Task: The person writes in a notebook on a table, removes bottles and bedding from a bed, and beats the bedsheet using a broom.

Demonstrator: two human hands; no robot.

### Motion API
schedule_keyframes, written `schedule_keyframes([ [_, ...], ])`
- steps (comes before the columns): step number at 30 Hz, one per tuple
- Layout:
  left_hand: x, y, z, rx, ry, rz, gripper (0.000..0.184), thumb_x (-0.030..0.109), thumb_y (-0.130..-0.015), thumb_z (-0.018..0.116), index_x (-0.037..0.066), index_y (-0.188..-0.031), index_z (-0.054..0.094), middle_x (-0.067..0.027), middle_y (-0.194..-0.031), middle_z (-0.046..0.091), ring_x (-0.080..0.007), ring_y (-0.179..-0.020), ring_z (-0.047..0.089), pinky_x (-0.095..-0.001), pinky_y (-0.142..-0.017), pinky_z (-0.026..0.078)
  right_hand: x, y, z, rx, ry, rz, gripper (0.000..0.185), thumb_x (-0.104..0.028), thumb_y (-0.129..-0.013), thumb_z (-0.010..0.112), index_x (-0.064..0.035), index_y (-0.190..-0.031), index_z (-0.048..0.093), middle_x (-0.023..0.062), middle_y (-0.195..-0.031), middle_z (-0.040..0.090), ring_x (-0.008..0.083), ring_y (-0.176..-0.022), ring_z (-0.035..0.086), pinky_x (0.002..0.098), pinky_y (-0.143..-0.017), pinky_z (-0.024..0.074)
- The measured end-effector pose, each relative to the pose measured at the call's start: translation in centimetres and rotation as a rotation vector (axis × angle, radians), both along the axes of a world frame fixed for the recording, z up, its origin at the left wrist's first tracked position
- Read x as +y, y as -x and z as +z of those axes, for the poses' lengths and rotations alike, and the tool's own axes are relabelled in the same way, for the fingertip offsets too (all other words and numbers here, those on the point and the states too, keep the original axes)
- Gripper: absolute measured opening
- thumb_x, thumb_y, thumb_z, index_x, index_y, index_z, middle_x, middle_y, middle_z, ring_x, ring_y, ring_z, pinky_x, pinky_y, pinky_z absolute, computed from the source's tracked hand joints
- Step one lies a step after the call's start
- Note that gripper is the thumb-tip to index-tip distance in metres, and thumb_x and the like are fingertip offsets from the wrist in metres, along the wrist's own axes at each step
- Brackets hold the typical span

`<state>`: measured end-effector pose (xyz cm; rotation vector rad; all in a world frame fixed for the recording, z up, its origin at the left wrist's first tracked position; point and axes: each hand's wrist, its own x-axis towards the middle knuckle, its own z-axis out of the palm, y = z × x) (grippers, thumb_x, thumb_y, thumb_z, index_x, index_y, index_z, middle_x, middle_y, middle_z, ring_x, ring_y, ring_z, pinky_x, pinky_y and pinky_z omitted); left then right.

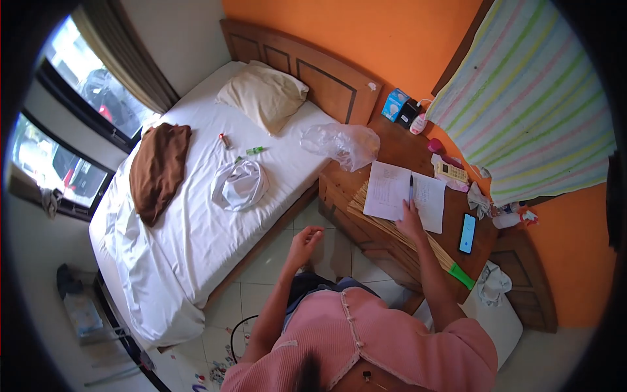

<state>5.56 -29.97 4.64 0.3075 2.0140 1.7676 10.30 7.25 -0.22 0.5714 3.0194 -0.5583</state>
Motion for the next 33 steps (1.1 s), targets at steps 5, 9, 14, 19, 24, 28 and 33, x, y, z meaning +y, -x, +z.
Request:
schedule_keyframes([
  [5, -0.8, 5.2, 0.7, 0.018, 0.035, -0.068, 0.022, 0.020, -0.088, 0.052, 0.002, -0.100, 0.058, -0.0054, -0.081, 0.062, -0.0083, -0.072, 0.055, -0.0231, -0.066, 0.044, -1.4, 0.3, 1.0, -0.142, -0.040, 0.095, 0.080, -0.021, -0.069, 0.060, 0.0038, -0.134, 0.021, 0.0346, -0.136, 0.012, 0.0456, -0.126, 0.019, 0.0417, -0.105, 0.0211],
  [9, -0.5, 8.4, 1.3, 0.033, 0.004, -0.114, 0.023, 0.021, -0.089, 0.052, 0.002, -0.100, 0.058, -0.0061, -0.082, 0.063, -0.0093, -0.076, 0.058, -0.0233, -0.067, 0.044, -2.4, 1.1, 0.4, -0.068, -0.088, 0.036, 0.078, -0.022, -0.070, 0.059, 0.0030, -0.134, 0.021, 0.0333, -0.137, 0.012, 0.0446, -0.126, 0.021, 0.0414, -0.105, 0.0215],
  [14, 0.4, 10.5, 1.6, 0.020, 0.000, -0.193, 0.024, 0.022, -0.089, 0.052, 0.002, -0.101, 0.058, -0.0066, -0.083, 0.063, -0.0106, -0.080, 0.059, -0.0232, -0.068, 0.044, -3.3, 1.3, -0.1, 0.059, -0.063, -0.078, 0.069, -0.018, -0.076, 0.053, 0.0027, -0.134, 0.021, 0.0297, -0.137, 0.019, 0.0395, -0.127, 0.023, 0.0399, -0.104, 0.0220],
  [19, 2.2, 11.9, 1.6, 0.042, -0.008, -0.204, 0.024, 0.023, -0.089, 0.052, 0.003, -0.101, 0.058, -0.0057, -0.084, 0.063, -0.0091, -0.079, 0.058, -0.0229, -0.069, 0.044, -1.6, 1.2, -2.6, 0.504, 0.611, -0.314, 0.063, -0.012, -0.077, 0.049, 0.0031, -0.133, 0.025, 0.0205, -0.133, 0.030, 0.0299, -0.124, 0.030, 0.0349, -0.101, 0.0264],
  [24, 5.7, 12.6, 1.5, 0.016, -0.066, -0.209, 0.024, 0.021, -0.089, 0.052, 0.002, -0.102, 0.058, -0.0043, -0.083, 0.062, -0.0080, -0.079, 0.057, -0.0225, -0.069, 0.044, 1.6, 0.3, -4.8, 0.893, 1.486, -0.827, 0.045, -0.014, -0.077, 0.050, -0.0010, -0.119, 0.042, 0.0078, -0.116, 0.046, 0.0207, -0.108, 0.044, 0.0357, -0.092, 0.0343],
  [28, 8.4, 13.6, 1.1, -0.027, -0.055, -0.276, 0.025, 0.019, -0.090, 0.049, 0.000, -0.106, 0.055, -0.0047, -0.088, 0.062, -0.0095, -0.084, 0.057, -0.0231, -0.077, 0.043, 4.3, -0.8, -4.1, 1.190, 1.206, -1.128, 0.037, -0.016, -0.076, 0.059, -0.0022, -0.108, 0.046, 0.0062, -0.104, 0.051, 0.0214, -0.102, 0.047, 0.0371, -0.088, 0.0385],
  [33, 10.3, 16.8, -2.5, 0.126, 0.195, 0.026, 0.047, 0.030, -0.082, 0.061, -0.003, -0.112, 0.049, -0.0190, -0.110, 0.051, -0.0240, -0.101, 0.051, -0.0328, -0.083, 0.041, 6.3, -3.7, -1.3, 0.815, 0.122, -1.203, 0.042, -0.011, -0.077, 0.060, 0.0012, -0.114, 0.046, 0.0143, -0.114, 0.049, 0.0278, -0.106, 0.046, 0.0381, -0.091, 0.0360],
])
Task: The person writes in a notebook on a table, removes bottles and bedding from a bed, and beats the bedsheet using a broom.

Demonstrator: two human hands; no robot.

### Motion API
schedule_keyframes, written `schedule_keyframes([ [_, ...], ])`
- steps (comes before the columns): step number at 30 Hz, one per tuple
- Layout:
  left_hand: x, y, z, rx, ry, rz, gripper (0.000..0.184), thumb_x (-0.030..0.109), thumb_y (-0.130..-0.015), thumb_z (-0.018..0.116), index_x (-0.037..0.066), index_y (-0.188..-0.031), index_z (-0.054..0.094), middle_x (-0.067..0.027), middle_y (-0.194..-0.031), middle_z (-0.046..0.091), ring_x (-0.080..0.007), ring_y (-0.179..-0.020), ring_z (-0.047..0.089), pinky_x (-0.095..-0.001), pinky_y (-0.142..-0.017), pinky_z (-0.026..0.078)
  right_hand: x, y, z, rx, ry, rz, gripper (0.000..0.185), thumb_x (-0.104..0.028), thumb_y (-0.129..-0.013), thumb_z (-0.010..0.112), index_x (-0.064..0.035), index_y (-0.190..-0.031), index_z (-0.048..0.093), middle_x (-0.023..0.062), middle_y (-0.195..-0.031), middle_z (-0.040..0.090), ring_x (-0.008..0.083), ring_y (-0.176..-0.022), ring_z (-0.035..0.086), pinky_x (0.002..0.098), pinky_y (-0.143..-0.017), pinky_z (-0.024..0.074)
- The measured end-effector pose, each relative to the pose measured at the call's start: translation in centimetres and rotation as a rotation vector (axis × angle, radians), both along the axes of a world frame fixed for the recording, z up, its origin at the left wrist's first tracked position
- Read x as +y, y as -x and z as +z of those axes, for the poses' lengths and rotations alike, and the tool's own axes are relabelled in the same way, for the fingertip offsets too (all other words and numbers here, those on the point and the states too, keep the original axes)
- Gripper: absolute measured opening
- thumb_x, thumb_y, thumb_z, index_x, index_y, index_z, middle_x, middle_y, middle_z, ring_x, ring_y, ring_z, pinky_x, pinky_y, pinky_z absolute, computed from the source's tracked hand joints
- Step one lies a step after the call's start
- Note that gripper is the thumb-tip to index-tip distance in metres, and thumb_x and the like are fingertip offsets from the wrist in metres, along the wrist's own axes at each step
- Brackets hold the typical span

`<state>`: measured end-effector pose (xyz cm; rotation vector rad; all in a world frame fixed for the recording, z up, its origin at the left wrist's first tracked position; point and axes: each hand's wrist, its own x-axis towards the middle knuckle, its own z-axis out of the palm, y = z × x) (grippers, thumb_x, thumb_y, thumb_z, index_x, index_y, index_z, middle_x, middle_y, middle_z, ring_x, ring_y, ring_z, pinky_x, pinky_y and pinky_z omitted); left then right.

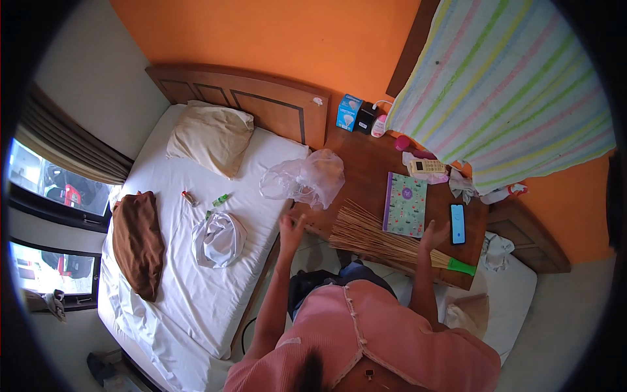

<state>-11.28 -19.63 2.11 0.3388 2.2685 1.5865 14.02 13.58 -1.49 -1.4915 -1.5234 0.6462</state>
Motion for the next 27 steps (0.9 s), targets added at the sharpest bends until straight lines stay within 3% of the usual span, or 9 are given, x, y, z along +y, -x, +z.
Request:
schedule_keyframes([
  [2, 0.7, 2.5, -0.8, -0.051, 0.037, 0.240, 0.084, 0.040, -0.072, 0.069, -0.007, -0.128, 0.029, -0.0315, -0.130, 0.026, -0.0386, -0.120, 0.031, -0.0374, -0.097, 0.030, -1.1, 1.4, 1.1, -0.275, -0.311, 0.028, 0.044, -0.012, -0.077, 0.061, 0.0025, -0.115, 0.046, 0.0144, -0.114, 0.050, 0.0290, -0.105, 0.047, 0.0380, -0.092, 0.0354],
  [5, 3.4, 5.0, -2.5, 0.208, -0.228, 0.278, 0.100, 0.043, -0.065, 0.073, -0.004, -0.134, 0.018, -0.0317, -0.132, 0.023, -0.0407, -0.125, 0.023, -0.0468, -0.101, 0.023, -2.6, 4.9, 2.0, -0.308, -0.291, 0.600, 0.040, -0.012, -0.076, 0.061, 0.0001, -0.112, 0.048, 0.0198, -0.113, 0.048, 0.0342, -0.110, 0.043, 0.0412, -0.093, 0.0343],
  [10, 9.5, 4.9, 8.9, 0.675, 0.504, -0.075, 0.127, 0.053, -0.049, 0.077, 0.007, -0.139, 0.000, -0.0306, -0.140, 0.005, -0.0386, -0.133, -0.002, -0.0688, -0.093, 0.003, -5.8, 12.5, 3.1, -0.405, -0.167, 0.996, 0.044, -0.015, -0.074, 0.064, -0.0020, -0.113, 0.048, 0.0228, -0.117, 0.042, 0.0398, -0.112, 0.038, 0.0465, -0.094, 0.0323],
  [13, 10.1, 9.2, 5.2, 0.512, 0.622, -0.131, 0.129, 0.055, -0.047, 0.077, 0.008, -0.140, 0.000, -0.0321, -0.139, 0.006, -0.0402, -0.132, -0.006, -0.0716, -0.090, 0.003, -6.0, 14.9, 2.9, -0.538, -0.203, 1.034, 0.048, -0.018, -0.073, 0.065, -0.0029, -0.115, 0.048, 0.0230, -0.121, 0.038, 0.0395, -0.115, 0.035, 0.0466, -0.094, 0.0323],
  [14, 9.9, 10.0, 3.4, 0.469, 0.713, -0.159, 0.132, 0.052, -0.048, 0.077, 0.008, -0.139, -0.008, -0.0312, -0.134, 0.026, -0.0402, -0.131, 0.012, -0.0733, -0.088, 0.001, -6.0, 15.0, 3.1, -0.578, -0.204, 1.016, 0.053, -0.021, -0.071, 0.068, -0.0028, -0.116, 0.046, 0.0243, -0.122, 0.036, 0.0412, -0.117, 0.033, 0.0460, -0.095, 0.0328],
  [16, 9.4, 10.4, 3.8, 0.049, 0.753, -0.386, 0.115, 0.043, -0.054, 0.076, 0.005, -0.139, 0.008, -0.0264, -0.119, 0.048, -0.0382, -0.120, 0.037, -0.0727, -0.090, 0.004, -5.8, 14.4, 4.4, -0.714, -0.154, 0.949, 0.059, -0.024, -0.071, 0.068, -0.0045, -0.120, 0.042, 0.0242, -0.125, 0.034, 0.0423, -0.118, 0.032, 0.0487, -0.095, 0.0319],
  [18, 9.5, 9.8, 0.7, 0.188, 0.736, -0.360, 0.075, 0.032, -0.062, 0.071, 0.002, -0.124, 0.041, -0.0207, -0.098, 0.061, -0.0368, -0.098, 0.056, -0.0678, -0.091, 0.018, -5.6, 13.5, 5.0, -0.847, -0.099, 0.877, 0.065, -0.027, -0.070, 0.069, -0.0062, -0.125, 0.039, 0.0241, -0.128, 0.032, 0.0434, -0.119, 0.030, 0.0514, -0.095, 0.0310],
  [22, 12.4, 7.7, 2.0, 0.274, 0.515, -0.248, 0.027, 0.023, -0.072, 0.058, 0.000, -0.085, 0.060, -0.0227, -0.084, 0.062, -0.0383, -0.084, 0.059, -0.0554, -0.077, 0.037, -5.0, 10.1, 4.3, -1.022, 0.163, 0.704, 0.079, -0.034, -0.070, 0.068, -0.0127, -0.134, 0.027, 0.0245, -0.134, 0.024, 0.0464, -0.122, 0.026, 0.0586, -0.092, 0.0314],
  [27, 17.6, 7.5, 6.2, 0.354, 0.111, -0.332, 0.019, 0.016, -0.076, 0.054, 0.001, -0.082, 0.061, -0.0188, -0.080, 0.063, -0.0335, -0.081, 0.060, -0.0407, -0.071, 0.045, -3.9, 8.4, 2.1, -1.030, 0.233, 0.713, 0.080, -0.035, -0.071, 0.066, -0.0182, -0.137, 0.023, 0.0250, -0.135, 0.022, 0.0470, -0.122, 0.026, 0.0590, -0.087, 0.0369],
])
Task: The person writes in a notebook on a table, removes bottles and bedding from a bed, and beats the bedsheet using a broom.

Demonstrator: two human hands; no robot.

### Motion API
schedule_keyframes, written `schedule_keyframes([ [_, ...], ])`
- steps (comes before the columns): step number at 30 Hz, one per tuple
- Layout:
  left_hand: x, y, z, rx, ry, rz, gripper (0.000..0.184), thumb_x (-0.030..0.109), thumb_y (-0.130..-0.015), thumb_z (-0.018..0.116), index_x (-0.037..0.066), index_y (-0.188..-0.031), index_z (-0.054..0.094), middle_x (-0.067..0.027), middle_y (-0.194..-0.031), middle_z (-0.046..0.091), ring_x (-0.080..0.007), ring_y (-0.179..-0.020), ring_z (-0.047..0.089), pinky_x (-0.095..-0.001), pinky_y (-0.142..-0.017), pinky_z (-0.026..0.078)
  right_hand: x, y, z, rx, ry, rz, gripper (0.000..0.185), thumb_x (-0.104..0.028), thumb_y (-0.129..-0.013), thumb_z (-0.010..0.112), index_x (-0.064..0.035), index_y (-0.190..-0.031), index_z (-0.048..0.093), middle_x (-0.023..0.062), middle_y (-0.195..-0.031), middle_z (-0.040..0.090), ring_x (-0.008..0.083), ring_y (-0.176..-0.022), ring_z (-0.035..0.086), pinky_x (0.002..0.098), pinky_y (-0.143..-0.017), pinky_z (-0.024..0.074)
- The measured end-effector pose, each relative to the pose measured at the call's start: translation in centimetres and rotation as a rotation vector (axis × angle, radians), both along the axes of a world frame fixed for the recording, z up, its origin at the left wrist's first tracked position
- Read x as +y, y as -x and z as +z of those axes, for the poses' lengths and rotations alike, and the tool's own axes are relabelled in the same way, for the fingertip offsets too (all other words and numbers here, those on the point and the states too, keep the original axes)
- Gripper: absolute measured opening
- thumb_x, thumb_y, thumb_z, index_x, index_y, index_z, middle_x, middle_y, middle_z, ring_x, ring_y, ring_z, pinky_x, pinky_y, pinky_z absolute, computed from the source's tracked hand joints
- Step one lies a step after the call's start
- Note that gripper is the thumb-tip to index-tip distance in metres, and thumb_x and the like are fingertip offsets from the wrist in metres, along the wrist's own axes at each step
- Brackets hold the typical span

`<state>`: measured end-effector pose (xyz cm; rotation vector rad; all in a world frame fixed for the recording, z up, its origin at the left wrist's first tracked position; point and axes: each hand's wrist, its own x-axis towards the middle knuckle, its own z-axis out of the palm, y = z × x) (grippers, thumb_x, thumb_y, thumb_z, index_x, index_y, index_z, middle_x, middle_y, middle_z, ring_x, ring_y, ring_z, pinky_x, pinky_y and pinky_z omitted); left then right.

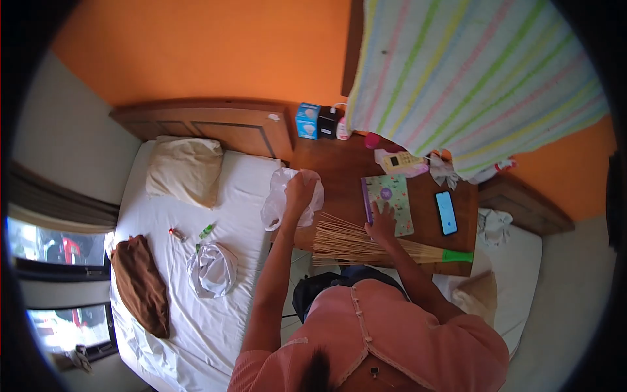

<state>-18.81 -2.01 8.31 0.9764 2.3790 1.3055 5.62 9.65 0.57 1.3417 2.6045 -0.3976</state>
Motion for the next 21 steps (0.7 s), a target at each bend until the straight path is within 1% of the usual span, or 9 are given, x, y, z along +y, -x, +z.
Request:
schedule_keyframes([
  [1, 1.1, -0.1, 0.6, -0.053, -0.191, -0.103, 0.017, 0.013, -0.077, 0.052, 0.001, -0.081, 0.062, -0.0166, -0.079, 0.063, -0.0312, -0.079, 0.061, -0.0356, -0.069, 0.046, 0.2, 0.0, 0.2, -0.011, -0.005, 0.029, 0.079, -0.034, -0.071, 0.066, -0.0198, -0.137, 0.023, 0.0250, -0.135, 0.022, 0.0469, -0.122, 0.026, 0.0578, -0.085, 0.0385],
  [2, 2.2, -0.5, 1.2, -0.058, -0.192, -0.130, 0.017, 0.013, -0.077, 0.052, 0.001, -0.081, 0.062, -0.0166, -0.079, 0.063, -0.0312, -0.079, 0.061, -0.0356, -0.069, 0.046, 0.3, -0.1, 0.6, -0.022, -0.010, 0.060, 0.079, -0.033, -0.071, 0.065, -0.0214, -0.137, 0.023, 0.0250, -0.135, 0.022, 0.0468, -0.121, 0.026, 0.0566, -0.084, 0.0401],
  [3, 3.1, -0.9, 2.0, -0.115, -0.250, -0.147, 0.016, 0.010, -0.077, 0.050, 0.001, -0.081, 0.062, -0.0144, -0.078, 0.063, -0.0281, -0.078, 0.061, -0.0337, -0.069, 0.046, 0.4, -0.5, 0.8, 0.029, 0.030, 0.052, 0.074, -0.028, -0.073, 0.064, -0.0202, -0.136, 0.026, 0.0239, -0.135, 0.023, 0.0468, -0.123, 0.025, 0.0617, -0.086, 0.0355],
  [5, 4.7, -1.8, 3.4, -0.219, -0.365, -0.198, 0.018, 0.006, -0.077, 0.048, 0.000, -0.084, 0.063, -0.0113, -0.079, 0.064, -0.0206, -0.076, 0.062, -0.0299, -0.069, 0.046, 0.5, -1.3, 0.6, 0.062, 0.007, 0.049, 0.074, -0.027, -0.072, 0.064, -0.0207, -0.136, 0.027, 0.0238, -0.134, 0.024, 0.0464, -0.122, 0.026, 0.0616, -0.086, 0.0359],
  [9, 8.3, -4.4, 4.8, -0.307, -0.435, -0.329, 0.018, 0.005, -0.078, 0.048, -0.001, -0.088, 0.063, -0.0105, -0.080, 0.064, -0.0182, -0.075, 0.061, -0.0285, -0.070, 0.046, 0.5, -2.5, -0.3, 0.192, -0.055, 0.082, 0.073, -0.024, -0.070, 0.065, -0.0216, -0.134, 0.030, 0.0237, -0.133, 0.027, 0.0452, -0.120, 0.029, 0.0608, -0.085, 0.0370],
  [13, 11.6, -7.3, 5.8, -0.244, -0.427, -0.397, 0.018, 0.006, -0.078, 0.049, -0.002, -0.089, 0.062, -0.0123, -0.080, 0.064, -0.0189, -0.075, 0.061, -0.0287, -0.070, 0.046, 0.9, -3.0, -0.8, 0.246, -0.094, 0.105, 0.073, -0.024, -0.070, 0.065, -0.0215, -0.134, 0.030, 0.0234, -0.132, 0.028, 0.0440, -0.120, 0.030, 0.0595, -0.085, 0.0374],
  [16, 14.2, -9.0, 5.7, -0.370, -0.470, -0.432, 0.018, 0.006, -0.078, 0.050, -0.003, -0.088, 0.061, -0.0151, -0.081, 0.064, -0.0211, -0.075, 0.061, -0.0302, -0.069, 0.045, 0.5, -3.1, -0.5, 0.259, -0.104, 0.096, 0.070, -0.024, -0.070, 0.067, -0.0200, -0.132, 0.033, 0.0229, -0.131, 0.029, 0.0436, -0.120, 0.030, 0.0581, -0.087, 0.0369],
  [18, 16.2, -9.6, 4.6, -0.427, -0.392, -0.572, 0.022, 0.010, -0.080, 0.054, -0.001, -0.097, 0.061, -0.0069, -0.087, 0.063, -0.0126, -0.079, 0.056, -0.0251, -0.070, 0.044, 0.2, -3.5, -0.2, 0.306, -0.067, 0.071, 0.065, -0.023, -0.070, 0.068, -0.0156, -0.128, 0.039, 0.0232, -0.131, 0.029, 0.0439, -0.119, 0.031, 0.0546, -0.092, 0.0344],
  [21, 18.6, -11.0, 4.0, -0.462, -0.272, -0.644, 0.023, 0.012, -0.078, 0.056, -0.002, -0.096, 0.061, -0.0062, -0.085, 0.062, -0.0128, -0.079, 0.056, -0.0260, -0.071, 0.043, -0.2, -4.3, -0.4, 0.410, -0.085, 0.084, 0.058, -0.023, -0.071, 0.068, -0.0103, -0.122, 0.044, 0.0242, -0.130, 0.030, 0.0449, -0.119, 0.031, 0.0504, -0.095, 0.0317],
])
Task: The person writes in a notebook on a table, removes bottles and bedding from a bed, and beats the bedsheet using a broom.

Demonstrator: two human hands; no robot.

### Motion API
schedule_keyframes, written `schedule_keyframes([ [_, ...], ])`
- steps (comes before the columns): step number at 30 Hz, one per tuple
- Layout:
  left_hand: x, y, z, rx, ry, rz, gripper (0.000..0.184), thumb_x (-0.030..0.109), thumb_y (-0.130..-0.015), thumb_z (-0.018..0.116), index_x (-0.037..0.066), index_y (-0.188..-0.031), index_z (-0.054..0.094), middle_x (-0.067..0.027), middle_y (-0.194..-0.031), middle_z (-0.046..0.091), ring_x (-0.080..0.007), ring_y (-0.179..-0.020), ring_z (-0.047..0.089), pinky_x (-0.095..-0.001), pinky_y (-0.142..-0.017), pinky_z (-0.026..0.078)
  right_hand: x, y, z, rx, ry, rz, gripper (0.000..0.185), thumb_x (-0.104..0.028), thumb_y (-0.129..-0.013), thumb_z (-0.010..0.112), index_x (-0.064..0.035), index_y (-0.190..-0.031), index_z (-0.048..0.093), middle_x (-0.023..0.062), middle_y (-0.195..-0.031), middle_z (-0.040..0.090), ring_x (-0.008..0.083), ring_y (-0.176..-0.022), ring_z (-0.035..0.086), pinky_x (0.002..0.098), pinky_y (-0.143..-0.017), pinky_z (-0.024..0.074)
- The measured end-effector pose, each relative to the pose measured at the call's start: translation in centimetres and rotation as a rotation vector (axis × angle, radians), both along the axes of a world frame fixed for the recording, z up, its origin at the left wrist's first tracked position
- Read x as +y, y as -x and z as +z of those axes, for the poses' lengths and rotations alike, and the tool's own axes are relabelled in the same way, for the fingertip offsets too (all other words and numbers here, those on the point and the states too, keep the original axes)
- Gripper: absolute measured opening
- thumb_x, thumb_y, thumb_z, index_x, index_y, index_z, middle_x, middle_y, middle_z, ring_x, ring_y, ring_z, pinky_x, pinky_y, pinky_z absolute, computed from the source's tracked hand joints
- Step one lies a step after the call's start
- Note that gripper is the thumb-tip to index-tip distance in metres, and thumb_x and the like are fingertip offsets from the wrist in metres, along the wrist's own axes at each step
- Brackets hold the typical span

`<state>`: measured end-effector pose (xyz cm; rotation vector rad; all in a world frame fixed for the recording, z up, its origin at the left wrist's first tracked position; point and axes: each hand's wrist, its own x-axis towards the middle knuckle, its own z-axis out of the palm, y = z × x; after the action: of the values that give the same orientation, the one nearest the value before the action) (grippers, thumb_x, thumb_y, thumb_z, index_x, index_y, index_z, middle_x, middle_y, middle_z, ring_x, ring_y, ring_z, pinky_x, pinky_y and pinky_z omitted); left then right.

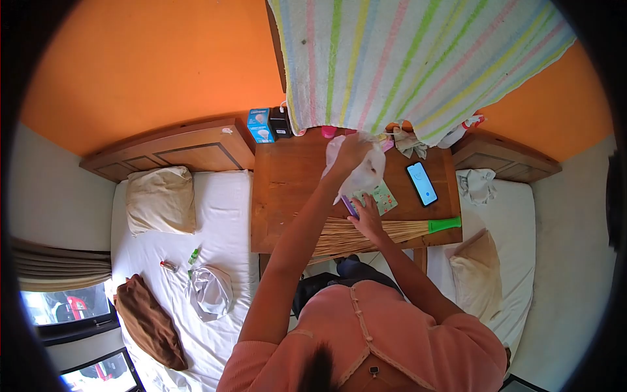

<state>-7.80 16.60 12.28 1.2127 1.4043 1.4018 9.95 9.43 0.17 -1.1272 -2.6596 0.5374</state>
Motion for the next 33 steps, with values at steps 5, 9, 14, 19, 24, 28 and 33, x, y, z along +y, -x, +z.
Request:
schedule_keyframes([
  [5, 2.2, -3.5, 0.6, -0.033, 0.030, -0.145, 0.025, 0.011, -0.074, 0.059, -0.001, -0.095, 0.061, -0.0057, -0.083, 0.062, -0.0131, -0.078, 0.055, -0.0277, -0.071, 0.042, -1.3, -2.5, -0.3, 0.087, -0.036, -0.018, 0.053, -0.020, -0.071, 0.067, -0.0060, -0.118, 0.047, 0.0252, -0.124, 0.034, 0.0442, -0.114, 0.033, 0.0472, -0.095, 0.0315],
  [9, 3.2, -4.4, -0.6, 0.083, -0.026, -0.121, 0.029, 0.013, -0.073, 0.059, -0.002, -0.097, 0.059, -0.0097, -0.085, 0.062, -0.0170, -0.077, 0.056, -0.0299, -0.070, 0.043, -1.5, -5.4, 0.1, 0.190, -0.071, -0.026, 0.048, -0.017, -0.072, 0.066, -0.0040, -0.115, 0.049, 0.0246, -0.123, 0.034, 0.0422, -0.112, 0.036, 0.0462, -0.093, 0.0337],
  [14, 2.4, -2.3, -7.4, 0.507, 0.211, -0.104, 0.041, 0.019, -0.065, 0.060, -0.003, -0.099, 0.059, -0.0236, -0.099, 0.059, -0.0347, -0.094, 0.057, -0.0382, -0.082, 0.044, -2.6, -8.8, 0.6, 0.221, 0.008, -0.081, 0.045, -0.014, -0.072, 0.065, -0.0032, -0.113, 0.050, 0.0254, -0.121, 0.036, 0.0415, -0.111, 0.037, 0.0470, -0.092, 0.0334],
  [19, -2.7, -3.3, -8.5, 0.399, 0.229, 0.177, 0.039, 0.016, -0.069, 0.059, -0.002, -0.103, 0.057, -0.0219, -0.100, 0.058, -0.0345, -0.094, 0.056, -0.0395, -0.081, 0.044, -5.0, -11.2, 0.9, 0.190, 0.025, -0.115, 0.043, -0.014, -0.071, 0.064, -0.0029, -0.111, 0.051, 0.0234, -0.123, 0.036, 0.0401, -0.113, 0.035, 0.0462, -0.093, 0.0331],
  [24, -9.7, -6.5, -6.6, 0.433, -0.055, 0.234, 0.032, 0.007, -0.076, 0.056, 0.000, -0.107, 0.054, -0.0168, -0.103, 0.057, -0.0280, -0.095, 0.056, -0.0353, -0.082, 0.044, -9.8, -15.6, 0.2, 0.272, 0.042, -0.297, 0.039, -0.013, -0.072, 0.064, -0.0041, -0.108, 0.053, 0.0217, -0.115, 0.043, 0.0391, -0.107, 0.040, 0.0457, -0.091, 0.0344],
  [28, -16.7, -11.9, -6.6, 0.364, -0.138, 0.165, 0.026, 0.001, -0.078, 0.052, -0.001, -0.105, 0.054, -0.0162, -0.100, 0.058, -0.0274, -0.093, 0.056, -0.0345, -0.081, 0.044, -16.4, -20.7, -0.8, 0.342, 0.006, -0.536, 0.034, -0.010, -0.071, 0.064, -0.0051, -0.103, 0.055, 0.0164, -0.104, 0.051, 0.0365, -0.100, 0.045, 0.0414, -0.085, 0.0369],
  [33, -23.1, -18.5, -7.0, 0.234, -0.126, -0.089, 0.023, 0.003, -0.083, 0.050, -0.001, -0.105, 0.054, -0.0125, -0.096, 0.061, -0.0204, -0.090, 0.059, -0.0288, -0.079, 0.045, -23.6, -28.1, -3.3, 0.316, 0.211, -0.789, 0.007, -0.009, -0.072, 0.060, -0.0043, -0.076, 0.064, 0.0129, -0.076, 0.062, 0.0297, -0.082, 0.055, 0.0355, -0.077, 0.0436],
])
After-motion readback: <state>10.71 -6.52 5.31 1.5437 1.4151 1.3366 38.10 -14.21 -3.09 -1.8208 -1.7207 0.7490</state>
